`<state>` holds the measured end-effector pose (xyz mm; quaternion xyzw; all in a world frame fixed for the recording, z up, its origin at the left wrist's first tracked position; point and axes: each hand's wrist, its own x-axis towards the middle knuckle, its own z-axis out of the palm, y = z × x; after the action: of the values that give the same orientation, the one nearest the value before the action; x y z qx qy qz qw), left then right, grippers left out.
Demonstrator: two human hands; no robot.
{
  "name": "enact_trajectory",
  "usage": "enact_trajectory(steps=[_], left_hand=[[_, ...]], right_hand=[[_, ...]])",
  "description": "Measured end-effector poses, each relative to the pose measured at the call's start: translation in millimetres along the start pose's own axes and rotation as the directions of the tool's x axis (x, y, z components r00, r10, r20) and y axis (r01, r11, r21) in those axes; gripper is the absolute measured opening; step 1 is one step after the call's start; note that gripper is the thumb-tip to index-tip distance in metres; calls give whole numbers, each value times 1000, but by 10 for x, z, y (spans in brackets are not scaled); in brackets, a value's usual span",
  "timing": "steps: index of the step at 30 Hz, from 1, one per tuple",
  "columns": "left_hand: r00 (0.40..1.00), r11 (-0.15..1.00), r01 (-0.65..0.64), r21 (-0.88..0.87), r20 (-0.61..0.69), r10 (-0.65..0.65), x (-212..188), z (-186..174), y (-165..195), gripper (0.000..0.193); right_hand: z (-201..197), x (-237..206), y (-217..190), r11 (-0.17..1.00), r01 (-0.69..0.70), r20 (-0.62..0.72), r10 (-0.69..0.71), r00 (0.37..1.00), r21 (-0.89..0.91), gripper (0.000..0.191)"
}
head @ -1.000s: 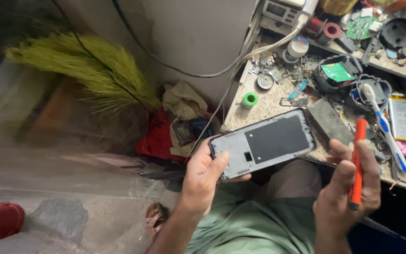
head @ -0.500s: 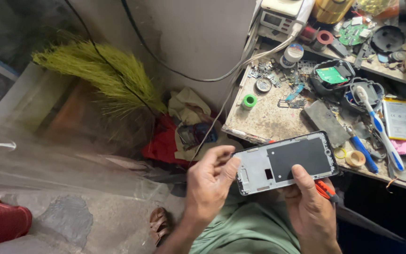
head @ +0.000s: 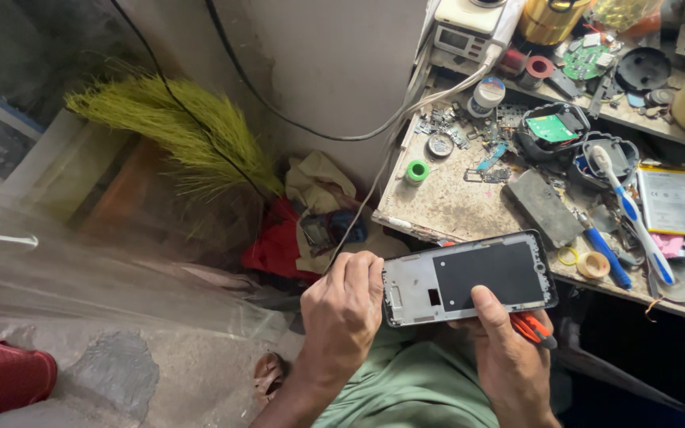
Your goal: The person sits and pries open a smartphone, using an orange pry tool to separate the back cover and frame. They remove the battery, peel a dark liner from the inside of the housing, and repeatedly scrape and clean the frame edges and inner surfaces with the tool.
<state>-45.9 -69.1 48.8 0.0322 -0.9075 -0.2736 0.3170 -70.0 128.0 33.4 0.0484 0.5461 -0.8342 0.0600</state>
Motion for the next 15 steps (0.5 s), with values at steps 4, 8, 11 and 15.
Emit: enact_trajectory(steps=[4, 8, 11, 15], left_hand=[[995, 996, 65, -66, -77, -71, -30, -3, -12, 12], [973, 937, 182, -298, -82, -216, -97, -70, -74, 8], [949, 868, 232, -439, -96, -302, -124, -140, -162, 7], [937, 839, 246, -485, -101, -334, -99, -244, -228, 9]], right_hand=[[-34, 26, 34, 995, -56, 39, 53, 998, 84, 21], [-51, 40, 35, 979, -93, 114, 73, 991, 181, 20], [-55, 51, 32, 957, -179, 89, 163, 983, 229, 22], [-53, 54, 27, 944, -208, 83, 193, 978, 258, 20]])
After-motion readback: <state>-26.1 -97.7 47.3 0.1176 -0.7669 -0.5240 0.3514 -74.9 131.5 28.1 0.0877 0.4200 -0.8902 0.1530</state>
